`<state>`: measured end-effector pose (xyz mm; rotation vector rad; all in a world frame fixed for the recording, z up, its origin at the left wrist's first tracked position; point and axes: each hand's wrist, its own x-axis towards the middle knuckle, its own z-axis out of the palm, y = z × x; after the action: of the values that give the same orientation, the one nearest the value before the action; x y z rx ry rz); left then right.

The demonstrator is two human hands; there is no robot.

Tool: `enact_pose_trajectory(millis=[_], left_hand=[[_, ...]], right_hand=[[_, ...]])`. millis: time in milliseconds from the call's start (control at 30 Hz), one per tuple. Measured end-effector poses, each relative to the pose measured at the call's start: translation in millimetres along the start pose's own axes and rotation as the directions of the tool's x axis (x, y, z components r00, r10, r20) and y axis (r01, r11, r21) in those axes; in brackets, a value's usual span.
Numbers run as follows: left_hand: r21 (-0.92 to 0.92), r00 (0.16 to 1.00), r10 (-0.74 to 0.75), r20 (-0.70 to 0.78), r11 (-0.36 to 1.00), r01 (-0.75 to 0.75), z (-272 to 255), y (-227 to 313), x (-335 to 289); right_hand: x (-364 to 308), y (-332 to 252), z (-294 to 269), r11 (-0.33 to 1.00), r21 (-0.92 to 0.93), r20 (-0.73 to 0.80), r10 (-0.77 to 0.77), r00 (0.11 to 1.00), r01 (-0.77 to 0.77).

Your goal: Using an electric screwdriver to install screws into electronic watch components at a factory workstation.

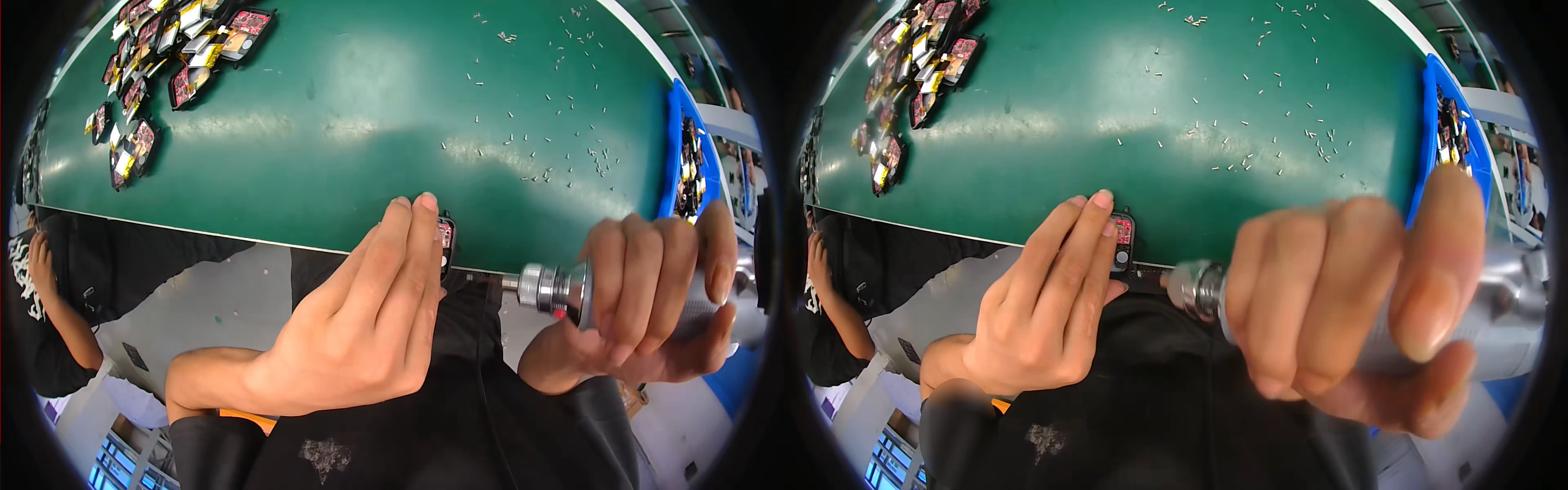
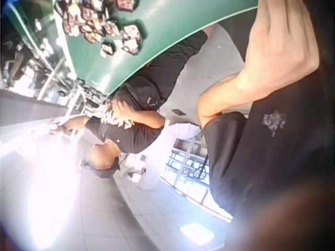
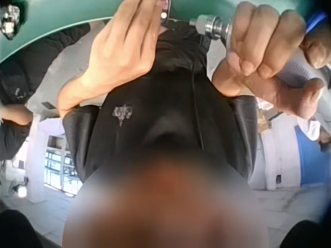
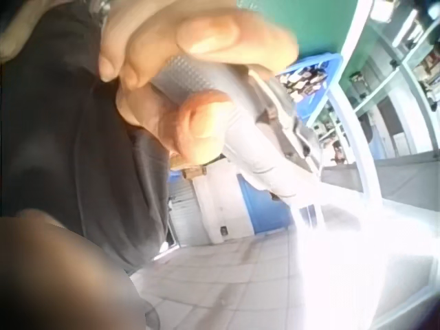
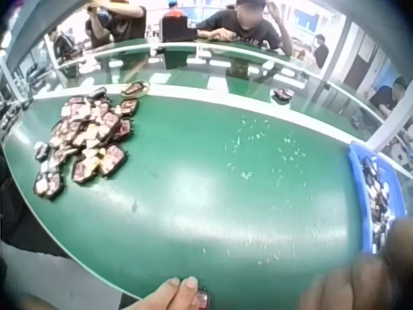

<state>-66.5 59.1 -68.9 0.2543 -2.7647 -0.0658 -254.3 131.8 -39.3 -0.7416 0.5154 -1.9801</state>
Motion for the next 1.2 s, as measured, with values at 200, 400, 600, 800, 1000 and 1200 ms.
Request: enact_pose_trajectory(millis=[200,400,600,800,1000,1200], left_hand=[[-0.029,1.0,-0.01,-0.003,1.0,0.01,-0.2,-5.4,-2.1],[-0.092,0.996,-0.053,-0.072,0.995,0.046,1.9,-5.5,3.3],[-0.105,0.991,-0.016,-0.131,0.994,0.002,5.6,-10.0,2.4],[-0.072,0.993,0.011,-0.121,0.997,-0.02,4.9,-9.0,0.6],[-0.059,0.997,-0.011,-0.075,0.998,0.006,2.2,-2.4,3.0],[-0.081,0.999,-0.012,0.03,0.997,0.014,-3.4,0.1,0.5]], right_hand=[[18.3,4.2,-1.0,0.988,-0.143,0.014,0.058,0.998,-0.056],[18.4,2.8,-5.4,0.983,-0.158,-0.01,0.089,0.996,-0.089],[17.2,3.7,-7.8,0.994,-0.085,0.006,0.061,0.998,-0.061],[13.7,3.0,-10.3,0.996,-0.077,0.003,0.043,0.999,-0.042],[12.5,3.6,-11.6,0.996,-0.075,0.015,0.057,0.998,-0.056],[13.4,6.6,-11.8,0.994,-0.083,0.04,0.072,0.997,-0.069]])
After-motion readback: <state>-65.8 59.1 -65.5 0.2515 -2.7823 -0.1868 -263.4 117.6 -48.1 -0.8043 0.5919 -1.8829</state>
